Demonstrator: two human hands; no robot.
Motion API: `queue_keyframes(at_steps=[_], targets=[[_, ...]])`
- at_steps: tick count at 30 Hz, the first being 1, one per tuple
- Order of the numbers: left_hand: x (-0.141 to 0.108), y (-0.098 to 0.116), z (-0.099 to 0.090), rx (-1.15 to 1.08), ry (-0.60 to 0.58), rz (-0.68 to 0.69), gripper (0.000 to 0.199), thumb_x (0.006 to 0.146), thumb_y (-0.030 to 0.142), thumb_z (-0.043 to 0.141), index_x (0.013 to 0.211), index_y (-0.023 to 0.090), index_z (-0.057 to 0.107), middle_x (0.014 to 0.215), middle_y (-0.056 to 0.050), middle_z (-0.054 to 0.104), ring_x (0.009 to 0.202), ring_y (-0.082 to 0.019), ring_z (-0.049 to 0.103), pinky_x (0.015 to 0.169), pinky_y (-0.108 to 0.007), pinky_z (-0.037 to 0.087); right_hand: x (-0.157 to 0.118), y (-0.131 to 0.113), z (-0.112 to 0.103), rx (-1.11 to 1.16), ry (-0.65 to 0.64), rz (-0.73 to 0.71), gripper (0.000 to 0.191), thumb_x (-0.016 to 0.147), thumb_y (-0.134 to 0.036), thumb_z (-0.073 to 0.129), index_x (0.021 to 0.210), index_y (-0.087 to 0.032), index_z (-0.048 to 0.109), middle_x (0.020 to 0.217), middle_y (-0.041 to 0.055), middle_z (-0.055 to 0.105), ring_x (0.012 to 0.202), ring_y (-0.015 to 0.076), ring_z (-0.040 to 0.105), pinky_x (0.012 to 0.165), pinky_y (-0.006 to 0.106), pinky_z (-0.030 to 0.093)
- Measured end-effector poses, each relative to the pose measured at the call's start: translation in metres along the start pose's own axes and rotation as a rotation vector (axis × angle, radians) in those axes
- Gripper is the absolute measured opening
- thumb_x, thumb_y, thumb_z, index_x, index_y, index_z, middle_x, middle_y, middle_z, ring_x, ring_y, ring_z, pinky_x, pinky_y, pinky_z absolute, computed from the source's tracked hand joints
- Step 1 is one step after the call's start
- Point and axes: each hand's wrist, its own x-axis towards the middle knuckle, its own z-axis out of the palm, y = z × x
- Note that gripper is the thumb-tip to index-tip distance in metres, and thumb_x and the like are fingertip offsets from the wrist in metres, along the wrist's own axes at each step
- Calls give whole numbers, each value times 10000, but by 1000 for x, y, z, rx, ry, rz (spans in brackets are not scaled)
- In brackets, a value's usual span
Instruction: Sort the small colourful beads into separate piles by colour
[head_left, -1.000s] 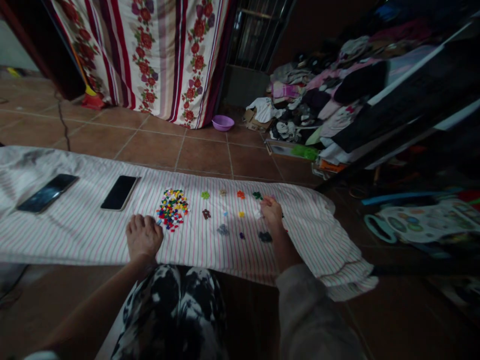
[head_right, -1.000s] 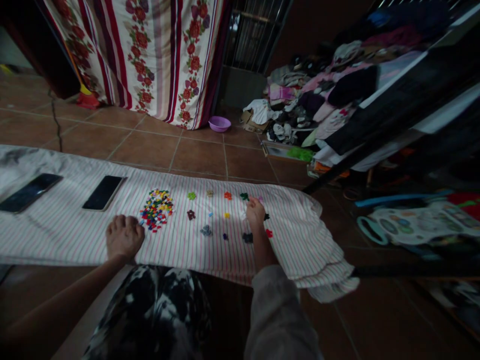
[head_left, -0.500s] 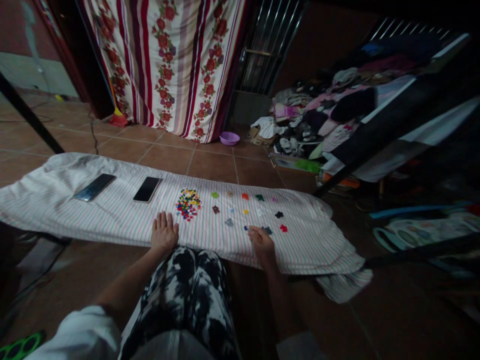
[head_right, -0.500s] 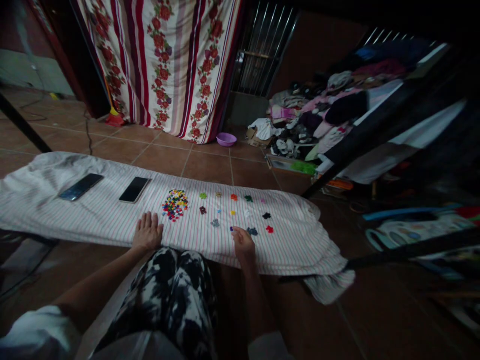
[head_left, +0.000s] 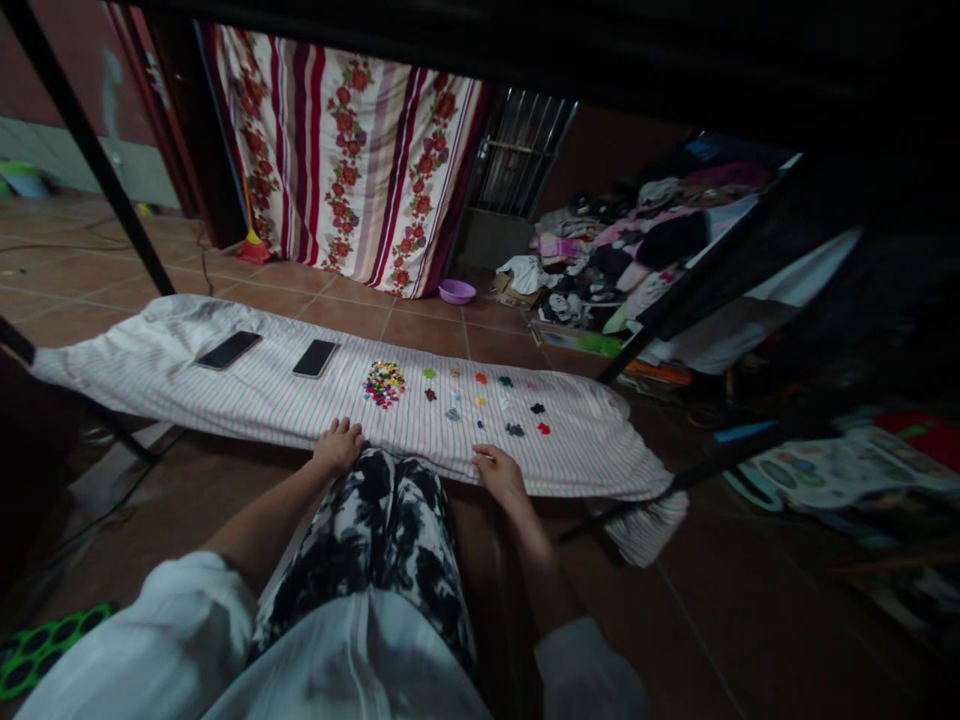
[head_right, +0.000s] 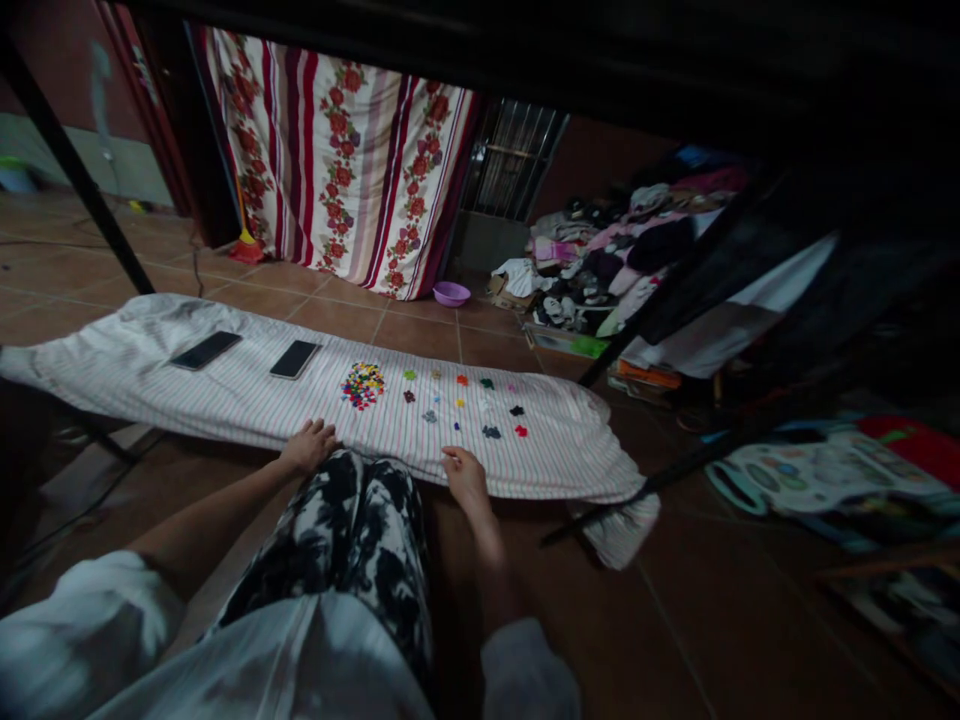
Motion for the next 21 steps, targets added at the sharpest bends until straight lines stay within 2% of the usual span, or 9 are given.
queue_keyframes(at_steps=[3,6,8,11,15,21], targets=[[3,3,0,-7,-18,-32,499,869,418,332,1246,158,530,1316,-174,532,1310,-255,403,1052,-436,310,4,-17,29,86,-146,36,250,710,-245,539,904,-197,689,798,30,713,763,186,681,728,315,555],[10,12,2,3,-30,-87,637,874,456,306,1332,31,428,1439,-256,377,1390,-325,277,1071,-471,277,13,-28,61,165,-255,60,264,730,-221,537,947,-192,685,794,27,714,755,176,683,734,312,554],[16,18,4,6,-47,-114,728,872,517,281,1364,-10,376,1483,-278,282,1414,-360,207,1084,-493,253,22,-31,80,186,-293,56,278,735,-218,552,979,-199,684,840,28,720,791,178,685,764,322,552],[26,25,9,-9,-86,-163,833,857,592,249,1410,-31,293,1518,-271,186,1432,-379,115,1111,-507,202,42,-32,104,178,-302,61,310,748,-218,562,1037,-215,677,975,40,719,897,185,678,832,341,540],[42,24,18,2,-55,-180,902,832,611,300,1425,-64,225,1514,-284,178,1437,-378,80,1135,-510,146,72,-34,128,144,-283,90,361,787,-211,538,1132,-204,644,1174,68,665,1072,191,628,939,351,490],[71,16,31,16,-36,-99,931,819,619,337,1439,-59,188,1515,-277,181,1439,-363,94,1151,-507,116,114,-40,153,35,-202,54,410,844,-228,481,1240,-244,584,1207,46,651,1143,184,587,1012,339,429]])
